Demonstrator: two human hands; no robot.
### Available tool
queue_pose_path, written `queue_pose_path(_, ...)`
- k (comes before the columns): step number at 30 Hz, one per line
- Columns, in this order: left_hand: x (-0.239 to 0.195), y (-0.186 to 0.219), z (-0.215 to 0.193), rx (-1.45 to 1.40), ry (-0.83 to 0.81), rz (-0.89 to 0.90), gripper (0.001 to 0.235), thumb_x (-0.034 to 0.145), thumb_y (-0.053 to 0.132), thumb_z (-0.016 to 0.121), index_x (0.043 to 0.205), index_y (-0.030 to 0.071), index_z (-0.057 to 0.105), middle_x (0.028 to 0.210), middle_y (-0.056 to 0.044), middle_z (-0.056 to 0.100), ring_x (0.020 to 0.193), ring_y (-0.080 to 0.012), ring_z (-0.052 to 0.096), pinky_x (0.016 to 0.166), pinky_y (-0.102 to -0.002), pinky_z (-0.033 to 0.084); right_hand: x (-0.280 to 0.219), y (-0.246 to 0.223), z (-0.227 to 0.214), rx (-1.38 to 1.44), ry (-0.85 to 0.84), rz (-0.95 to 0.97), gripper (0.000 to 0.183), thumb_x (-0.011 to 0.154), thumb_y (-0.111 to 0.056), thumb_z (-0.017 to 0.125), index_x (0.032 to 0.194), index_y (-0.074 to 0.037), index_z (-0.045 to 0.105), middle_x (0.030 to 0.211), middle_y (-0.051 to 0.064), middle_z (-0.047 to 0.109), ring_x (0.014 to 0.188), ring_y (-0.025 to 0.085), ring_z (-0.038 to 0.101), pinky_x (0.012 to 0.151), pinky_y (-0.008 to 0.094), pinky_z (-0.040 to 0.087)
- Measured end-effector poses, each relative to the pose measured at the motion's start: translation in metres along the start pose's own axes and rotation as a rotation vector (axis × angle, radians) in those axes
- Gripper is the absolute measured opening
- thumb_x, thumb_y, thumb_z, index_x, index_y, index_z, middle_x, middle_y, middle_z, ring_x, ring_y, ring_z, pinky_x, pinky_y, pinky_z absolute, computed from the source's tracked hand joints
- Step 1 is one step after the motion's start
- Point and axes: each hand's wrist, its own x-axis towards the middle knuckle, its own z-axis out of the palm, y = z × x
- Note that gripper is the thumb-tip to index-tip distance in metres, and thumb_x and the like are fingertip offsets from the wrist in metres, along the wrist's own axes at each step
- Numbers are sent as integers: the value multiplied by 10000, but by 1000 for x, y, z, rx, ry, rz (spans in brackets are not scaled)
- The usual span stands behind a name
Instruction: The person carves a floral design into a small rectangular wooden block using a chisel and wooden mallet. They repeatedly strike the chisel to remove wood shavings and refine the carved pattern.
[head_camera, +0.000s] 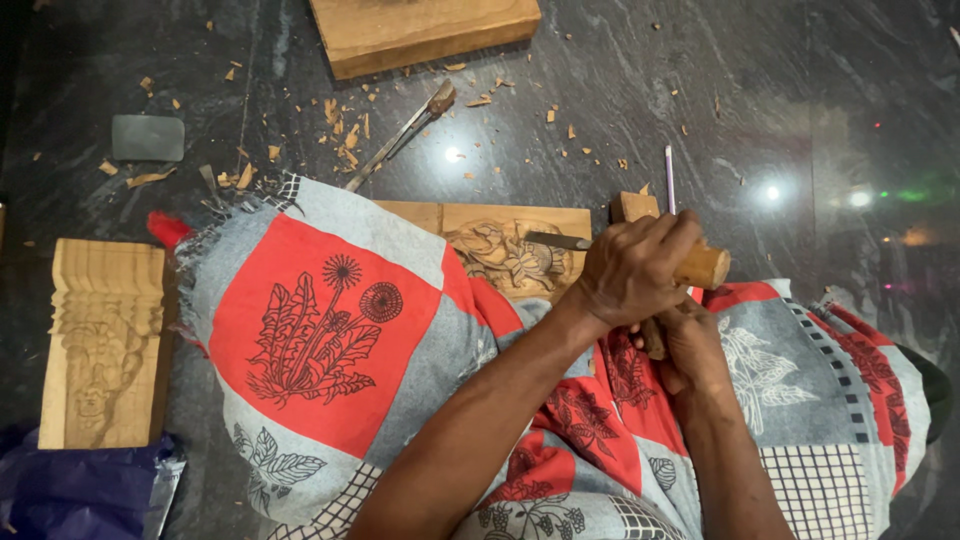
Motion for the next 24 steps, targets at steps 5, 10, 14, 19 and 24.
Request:
queue_pose_path(5,-1,-2,0,-5,4,2,457,698,95,778,1085,10,551,835,-139,626,765,-322,681,681,-433,553,1,0,-1,-5,-1,17,142,1013,-112,586,1025,28,608,756,119,663,570,166,611,508,273,498)
queue_pose_path(10,-3,-5,2,4,22,-8,461,704,68,770,1106,6,553,846,-138,629,765,-315,688,679,-427,558,-2,-4,4,-16,-18,1,170,1013,-138,595,1027,31,609,767,123,668,576,168,616,504,267,501)
queue_pose_path(14,12,-13,5,-26,41,-107,416,759,109,808,1072,53,539,833,-106,637,718,-279,691,621,-406,542,-8,-15,16,12,-22,26,178,968,-130,637,1070,15,620,799,82,657,602,133,609,509,247,498)
queue_pose_path(19,26,-17,-6,-35,157,-170,484,694,128,808,1083,83,523,925,-92,668,795,-307,706,661,-422,554,-24,-31,32,4,31,27,220,961,-142,695,1084,3,584,823,62,643,597,110,563,514,228,465)
queue_pose_path(24,14,0,-25,-37,109,-161,431,731,102,807,1070,100,540,927,-99,656,836,-304,703,681,-425,552,-50,-46,33,-158,263,-397,305,989,-102,710,1243,-53,548,860,10,594,643,80,537,525,221,436)
